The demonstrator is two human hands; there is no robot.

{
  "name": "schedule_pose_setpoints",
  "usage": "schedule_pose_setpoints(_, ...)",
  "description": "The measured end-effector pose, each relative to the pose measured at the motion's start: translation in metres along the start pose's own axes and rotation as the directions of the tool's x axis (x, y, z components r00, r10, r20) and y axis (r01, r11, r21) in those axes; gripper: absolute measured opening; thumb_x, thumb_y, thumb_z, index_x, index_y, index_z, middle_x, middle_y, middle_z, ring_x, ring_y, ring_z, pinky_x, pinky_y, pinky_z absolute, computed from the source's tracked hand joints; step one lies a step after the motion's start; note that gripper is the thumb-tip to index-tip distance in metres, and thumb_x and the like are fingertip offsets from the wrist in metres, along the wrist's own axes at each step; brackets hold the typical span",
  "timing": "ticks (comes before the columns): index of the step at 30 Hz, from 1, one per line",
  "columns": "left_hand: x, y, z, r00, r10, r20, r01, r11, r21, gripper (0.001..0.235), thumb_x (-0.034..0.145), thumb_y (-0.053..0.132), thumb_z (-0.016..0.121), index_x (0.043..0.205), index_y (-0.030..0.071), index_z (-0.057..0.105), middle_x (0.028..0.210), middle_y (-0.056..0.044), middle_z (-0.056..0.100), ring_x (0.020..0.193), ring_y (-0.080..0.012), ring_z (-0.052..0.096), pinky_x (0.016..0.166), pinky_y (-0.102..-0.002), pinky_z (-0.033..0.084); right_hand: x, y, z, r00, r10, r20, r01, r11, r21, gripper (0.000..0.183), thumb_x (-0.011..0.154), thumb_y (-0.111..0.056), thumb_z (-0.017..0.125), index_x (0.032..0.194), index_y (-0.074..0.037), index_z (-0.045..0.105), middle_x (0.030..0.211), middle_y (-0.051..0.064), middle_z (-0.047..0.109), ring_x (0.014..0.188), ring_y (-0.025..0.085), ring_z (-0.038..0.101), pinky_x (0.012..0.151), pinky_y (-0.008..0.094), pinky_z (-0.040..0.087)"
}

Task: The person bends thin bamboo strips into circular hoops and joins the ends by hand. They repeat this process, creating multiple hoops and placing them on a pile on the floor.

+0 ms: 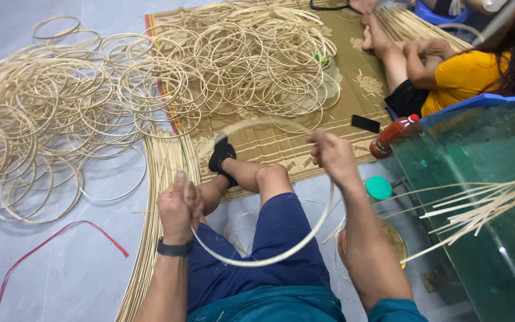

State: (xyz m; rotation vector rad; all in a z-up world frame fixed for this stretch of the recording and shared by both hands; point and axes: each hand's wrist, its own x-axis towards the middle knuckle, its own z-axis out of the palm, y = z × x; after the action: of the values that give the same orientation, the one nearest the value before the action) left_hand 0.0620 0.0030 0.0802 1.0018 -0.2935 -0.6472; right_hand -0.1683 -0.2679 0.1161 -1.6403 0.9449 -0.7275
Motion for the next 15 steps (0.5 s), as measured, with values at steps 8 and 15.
schedule_pose_setpoints(8,0.017,0.014,-0.02,0.992,-0.126,0.0,0.12,0.944,-0.307,0.054,0.105,0.05,0.046,0.074,0.007,0.054,0.054,0.001,0.038,0.047,-0.0113,0.036,0.041,-0.025,0.031,-0.028,0.039,0.016,0.98,-0.011,0.198,-0.159,0.559,0.814,0.04,0.109,-0.029,0.051,0.128,0.005,0.058,0.073,-0.001,0.047,0.062,0.01,0.047,0.053,0.026,0.041)
schedule_pose_setpoints(15,0.018,-0.004,-0.043,0.996,-0.08,0.026,0.082,0.855,-0.513,0.05,0.112,0.043,0.049,0.079,0.006,0.058,0.059,0.003,0.037,0.051,-0.0093,0.036,0.043,-0.023,0.031,-0.032,0.05,0.046,0.985,0.003,0.174,-0.157,0.452,0.878,0.04,0.11,-0.031,0.046,0.125,0.004,0.059,0.072,0.0,0.043,0.062,0.01,0.042,0.051,0.025,0.036)
